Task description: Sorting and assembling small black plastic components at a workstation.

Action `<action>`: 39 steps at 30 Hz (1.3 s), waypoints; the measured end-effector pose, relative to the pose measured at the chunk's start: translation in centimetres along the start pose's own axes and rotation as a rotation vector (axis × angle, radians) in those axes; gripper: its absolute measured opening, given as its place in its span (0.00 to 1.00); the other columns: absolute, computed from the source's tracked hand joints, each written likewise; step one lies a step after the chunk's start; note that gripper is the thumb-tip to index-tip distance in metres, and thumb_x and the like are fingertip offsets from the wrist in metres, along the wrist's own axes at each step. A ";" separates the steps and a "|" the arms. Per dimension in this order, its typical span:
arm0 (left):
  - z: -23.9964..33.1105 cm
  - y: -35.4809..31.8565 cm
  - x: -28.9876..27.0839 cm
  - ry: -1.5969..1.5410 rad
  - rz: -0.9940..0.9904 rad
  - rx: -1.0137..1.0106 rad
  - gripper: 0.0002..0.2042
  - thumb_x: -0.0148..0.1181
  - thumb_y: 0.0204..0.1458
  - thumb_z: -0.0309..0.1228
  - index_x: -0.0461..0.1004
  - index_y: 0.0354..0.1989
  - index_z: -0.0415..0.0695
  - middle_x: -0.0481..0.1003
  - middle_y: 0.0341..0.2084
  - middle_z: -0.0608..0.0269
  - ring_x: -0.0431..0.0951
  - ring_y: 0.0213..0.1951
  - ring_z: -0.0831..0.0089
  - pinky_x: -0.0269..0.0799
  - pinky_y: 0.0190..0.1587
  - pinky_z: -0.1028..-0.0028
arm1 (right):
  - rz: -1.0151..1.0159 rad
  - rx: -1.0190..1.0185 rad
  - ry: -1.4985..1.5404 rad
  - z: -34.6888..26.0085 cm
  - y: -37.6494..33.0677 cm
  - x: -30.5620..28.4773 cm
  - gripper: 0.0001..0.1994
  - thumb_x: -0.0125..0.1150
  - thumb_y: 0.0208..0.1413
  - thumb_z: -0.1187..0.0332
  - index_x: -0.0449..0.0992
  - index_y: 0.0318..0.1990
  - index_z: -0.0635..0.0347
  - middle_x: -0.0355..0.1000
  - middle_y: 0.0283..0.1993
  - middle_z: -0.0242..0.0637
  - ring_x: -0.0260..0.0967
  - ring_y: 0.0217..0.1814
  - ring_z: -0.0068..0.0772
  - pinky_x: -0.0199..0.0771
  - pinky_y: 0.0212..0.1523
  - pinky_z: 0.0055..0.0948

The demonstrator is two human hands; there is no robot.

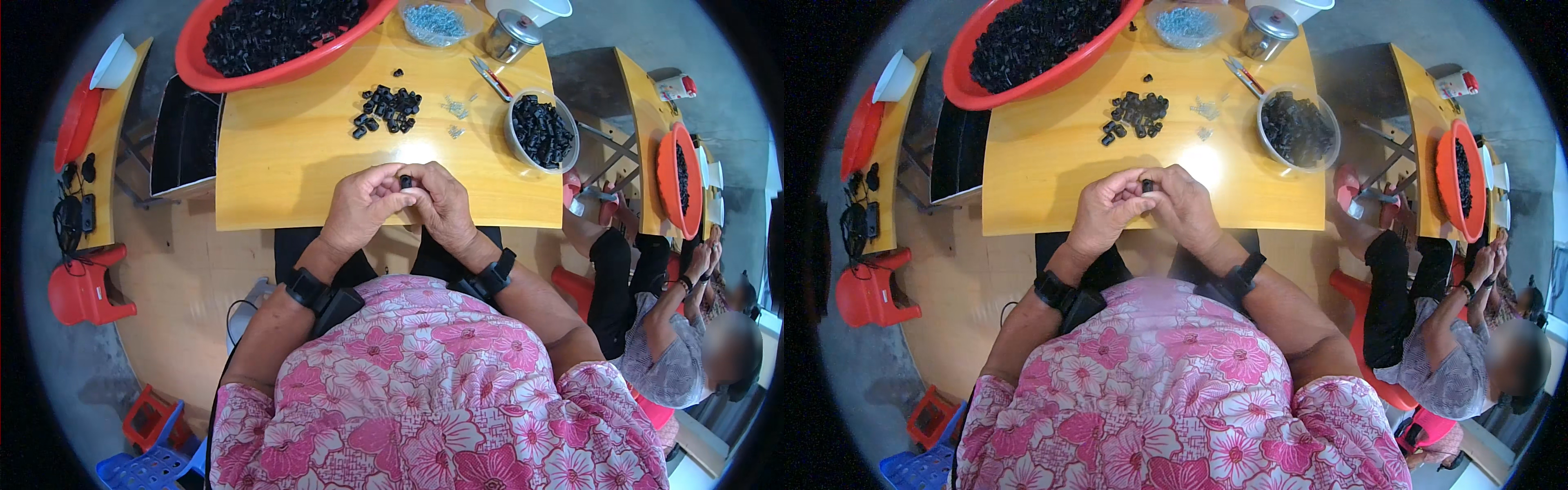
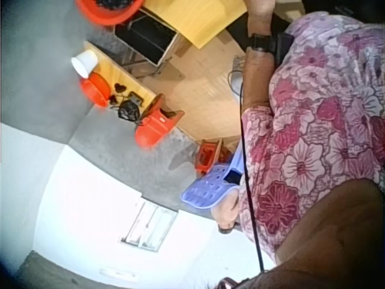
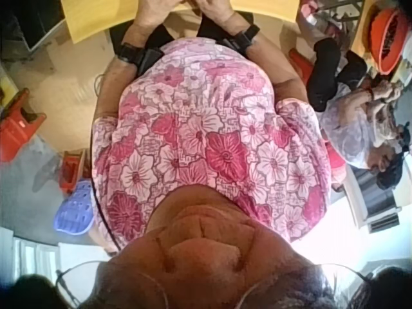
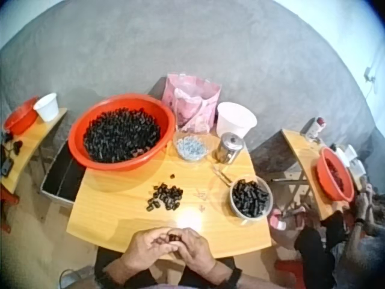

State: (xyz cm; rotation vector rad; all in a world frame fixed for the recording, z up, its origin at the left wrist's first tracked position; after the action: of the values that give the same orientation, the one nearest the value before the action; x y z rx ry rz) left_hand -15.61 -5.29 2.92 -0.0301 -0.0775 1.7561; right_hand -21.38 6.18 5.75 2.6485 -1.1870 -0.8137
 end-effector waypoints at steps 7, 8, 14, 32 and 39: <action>0.3 -0.3 -0.1 0.037 0.039 0.094 0.26 0.67 0.49 0.24 0.70 0.59 0.39 0.75 0.31 0.67 0.74 0.32 0.84 0.74 0.38 0.81 | 0.049 0.059 0.022 1.4 -0.4 -0.6 0.16 0.63 0.51 0.73 0.74 0.48 0.59 0.70 0.33 0.42 0.72 0.34 0.40 0.73 0.37 0.33; 0.4 -0.3 0.0 -0.015 0.037 0.075 0.28 0.67 0.49 0.22 0.69 0.61 0.40 0.75 0.31 0.67 0.75 0.32 0.84 0.74 0.38 0.81 | 0.023 0.090 0.063 2.0 -0.6 -0.8 0.15 0.62 0.54 0.73 0.74 0.50 0.62 0.69 0.34 0.37 0.70 0.35 0.31 0.73 0.38 0.28; -0.1 -0.6 -0.4 0.088 -0.004 0.054 0.28 0.63 0.50 0.18 0.66 0.63 0.40 0.74 0.32 0.68 0.74 0.34 0.84 0.73 0.41 0.82 | 0.042 0.186 0.288 0.6 -0.7 -2.6 0.14 0.60 0.57 0.75 0.74 0.51 0.65 0.69 0.36 0.32 0.69 0.36 0.22 0.72 0.40 0.23; -0.3 -0.3 -0.1 0.015 -0.020 -0.013 0.23 0.63 0.50 0.19 0.72 0.57 0.39 0.75 0.31 0.68 0.74 0.32 0.84 0.73 0.37 0.83 | 0.106 0.141 0.148 -3.3 -1.3 -6.3 0.14 0.60 0.55 0.72 0.73 0.49 0.60 0.69 0.35 0.39 0.70 0.38 0.34 0.70 0.42 0.29; -0.5 -0.6 -0.4 0.058 -0.008 0.062 0.22 0.63 0.50 0.17 0.73 0.56 0.40 0.75 0.32 0.67 0.74 0.33 0.85 0.73 0.38 0.83 | 0.311 0.127 -0.058 -2.0 -0.9 -10.1 0.14 0.61 0.54 0.73 0.72 0.48 0.60 0.67 0.33 0.39 0.68 0.34 0.36 0.70 0.38 0.31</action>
State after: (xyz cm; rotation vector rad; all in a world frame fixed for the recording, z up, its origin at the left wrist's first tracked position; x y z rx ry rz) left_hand -14.87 -5.58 2.43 -0.0359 0.0193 1.7471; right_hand -25.22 13.90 11.43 2.4536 -1.6619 -0.7867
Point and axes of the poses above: each hand's wrist, its own y-axis towards the middle knuckle, its own x-axis out of the palm, z = x × y, the point moved 8 cm from there along y, towards the middle knuckle
